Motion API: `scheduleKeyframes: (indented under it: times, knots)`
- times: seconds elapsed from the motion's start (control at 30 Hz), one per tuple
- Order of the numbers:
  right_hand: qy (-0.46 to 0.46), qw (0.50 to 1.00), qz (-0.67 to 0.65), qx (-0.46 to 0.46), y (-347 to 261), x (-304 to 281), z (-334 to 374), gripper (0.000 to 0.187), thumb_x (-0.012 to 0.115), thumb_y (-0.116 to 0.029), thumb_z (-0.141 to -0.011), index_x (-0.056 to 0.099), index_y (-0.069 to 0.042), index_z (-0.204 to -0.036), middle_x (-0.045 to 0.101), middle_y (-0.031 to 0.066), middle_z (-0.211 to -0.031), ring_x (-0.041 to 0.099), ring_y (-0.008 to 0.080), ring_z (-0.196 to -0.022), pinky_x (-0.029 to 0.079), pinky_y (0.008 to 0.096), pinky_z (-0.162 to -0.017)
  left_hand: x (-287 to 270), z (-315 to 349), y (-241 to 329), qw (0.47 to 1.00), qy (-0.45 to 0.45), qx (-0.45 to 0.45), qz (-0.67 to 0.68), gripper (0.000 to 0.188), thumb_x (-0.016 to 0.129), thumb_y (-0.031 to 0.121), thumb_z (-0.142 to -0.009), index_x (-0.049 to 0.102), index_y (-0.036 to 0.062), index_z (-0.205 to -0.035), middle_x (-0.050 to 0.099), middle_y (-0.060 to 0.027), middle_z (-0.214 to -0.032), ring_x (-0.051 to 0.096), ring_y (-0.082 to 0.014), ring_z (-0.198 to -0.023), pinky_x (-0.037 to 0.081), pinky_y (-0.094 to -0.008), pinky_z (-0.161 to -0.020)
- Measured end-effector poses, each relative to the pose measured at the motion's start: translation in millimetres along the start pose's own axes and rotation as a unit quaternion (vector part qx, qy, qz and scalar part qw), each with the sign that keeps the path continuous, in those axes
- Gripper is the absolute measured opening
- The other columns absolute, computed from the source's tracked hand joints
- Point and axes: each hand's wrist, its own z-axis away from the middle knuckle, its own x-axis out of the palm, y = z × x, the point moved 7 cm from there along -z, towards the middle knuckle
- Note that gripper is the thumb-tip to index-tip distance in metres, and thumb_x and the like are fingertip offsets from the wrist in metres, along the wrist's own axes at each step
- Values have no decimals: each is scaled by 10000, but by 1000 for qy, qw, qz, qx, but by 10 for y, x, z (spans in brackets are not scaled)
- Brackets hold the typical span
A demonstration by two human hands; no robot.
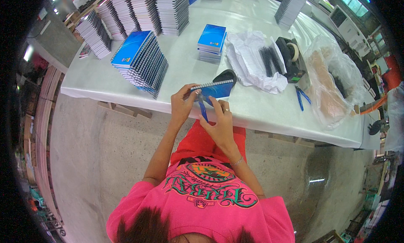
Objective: The person binds notebooks by manually threading a spiral wire through the pre-punched holes in the notebook covers and pages, using pliers to trim and secure the ends.
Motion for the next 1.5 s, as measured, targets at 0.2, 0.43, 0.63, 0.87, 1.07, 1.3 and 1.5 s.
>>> scheduleKeyframes:
  times: [0.2,0.43,0.63,0.87,1.07,1.3,1.5]
  knots:
    - [10,999,38,-20,-50,20,14,640,784,-188,-728,544,-74,-1310,536,161,-1101,561,327,-922,456,420,-786,-16,32,-43,1000,4,-16,16,198,654,7,-872,687,-18,-1066,724,-74,-890,664,-100,-813,524,-238,-716]
    - [4,1000,30,-3,-71,24,17,629,785,-191,-725,554,-63,-1296,545,167,-1089,568,337,-917,459,431,-774,9,31,71,1000,3,12,8,214,629,-28,-873,684,-15,-1079,723,-75,-890,665,-93,-837,531,-235,-762]
    - [5,1000,16,6,-52,17,30,630,786,-189,-723,557,-45,-1292,549,167,-1078,572,334,-915,460,434,-774,16,35,-13,1000,1,1,-3,200,645,-12,-876,687,-16,-1071,716,-65,-882,655,-90,-818,531,-237,-736]
    - [-4,1000,17,10,-91,6,30,620,783,-201,-734,561,-48,-1293,552,157,-1064,573,326,-916,465,426,-774,15,66,-69,999,0,-38,21,219,637,-6,-885,689,-23,-1096,719,-61,-895,647,-85,-810,529,-237,-718]
    - [-7,1000,12,13,-115,15,25,597,781,-137,-735,584,-34,-1289,558,114,-1015,585,218,-833,510,333,-727,1,99,-15,1000,11,-10,26,238,592,-44,-883,686,-37,-1101,732,-67,-882,652,-65,-800,529,-216,-686]
    - [-93,973,-172,125,-3,142,100,458,692,-154,-860,561,3,-1270,603,94,-952,605,215,-724,508,320,-677,3,161,46,998,15,16,-55,254,597,-11,-882,679,-20,-1123,736,-95,-905,646,-80,-798,515,-235,-695]
    - [-367,586,-651,313,-34,228,74,514,423,-420,-1009,500,0,-1293,646,133,-982,637,263,-736,516,363,-687,20,162,192,994,21,77,-71,247,572,10,-899,673,-7,-1124,731,-95,-907,655,-98,-762,509,-232,-677]
